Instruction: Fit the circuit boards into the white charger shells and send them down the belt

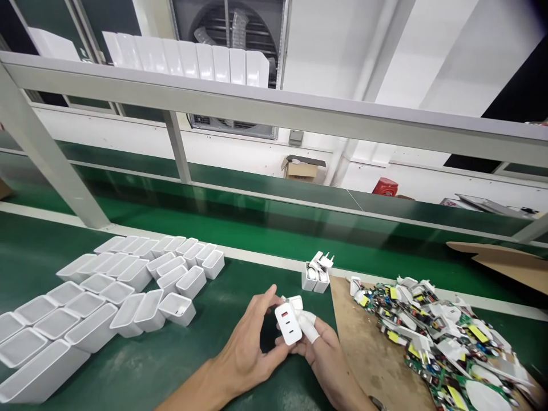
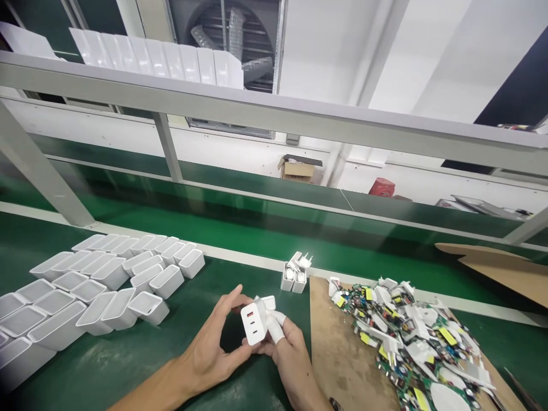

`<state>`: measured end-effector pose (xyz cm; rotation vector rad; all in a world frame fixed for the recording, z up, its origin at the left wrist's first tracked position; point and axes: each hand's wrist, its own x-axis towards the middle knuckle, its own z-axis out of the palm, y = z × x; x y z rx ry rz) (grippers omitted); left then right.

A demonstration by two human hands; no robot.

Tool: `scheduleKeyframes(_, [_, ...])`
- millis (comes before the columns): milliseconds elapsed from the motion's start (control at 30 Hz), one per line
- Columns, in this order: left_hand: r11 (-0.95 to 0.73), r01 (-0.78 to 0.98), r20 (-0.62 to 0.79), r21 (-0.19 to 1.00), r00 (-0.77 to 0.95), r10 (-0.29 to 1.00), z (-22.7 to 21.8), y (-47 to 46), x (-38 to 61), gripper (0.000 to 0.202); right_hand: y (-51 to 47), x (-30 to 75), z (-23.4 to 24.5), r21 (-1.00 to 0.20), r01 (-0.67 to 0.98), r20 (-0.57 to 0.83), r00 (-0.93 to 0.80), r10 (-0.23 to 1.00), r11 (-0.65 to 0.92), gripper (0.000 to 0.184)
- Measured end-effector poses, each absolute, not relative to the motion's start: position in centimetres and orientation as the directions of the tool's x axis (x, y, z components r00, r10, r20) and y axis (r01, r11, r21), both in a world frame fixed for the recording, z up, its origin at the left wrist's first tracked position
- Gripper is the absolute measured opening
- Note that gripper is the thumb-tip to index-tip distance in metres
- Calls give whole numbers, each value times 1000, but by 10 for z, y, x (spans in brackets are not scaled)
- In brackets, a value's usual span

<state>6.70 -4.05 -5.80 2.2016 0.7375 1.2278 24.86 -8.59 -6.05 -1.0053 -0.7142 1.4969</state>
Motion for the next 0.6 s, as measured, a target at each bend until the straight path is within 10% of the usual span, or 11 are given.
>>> scheduleKeyframes(400, [-717, 239, 568, 655, 470, 675, -55, -41, 65, 95, -83, 250, -68, -914, -374, -185, 43, 982, -156, 60])
scheduleKeyframes(600, [-579, 442, 400, 685, 436, 806, -64, -35, 61, 86, -85, 250, -70, -974, 31, 226, 111, 968, 224, 32])
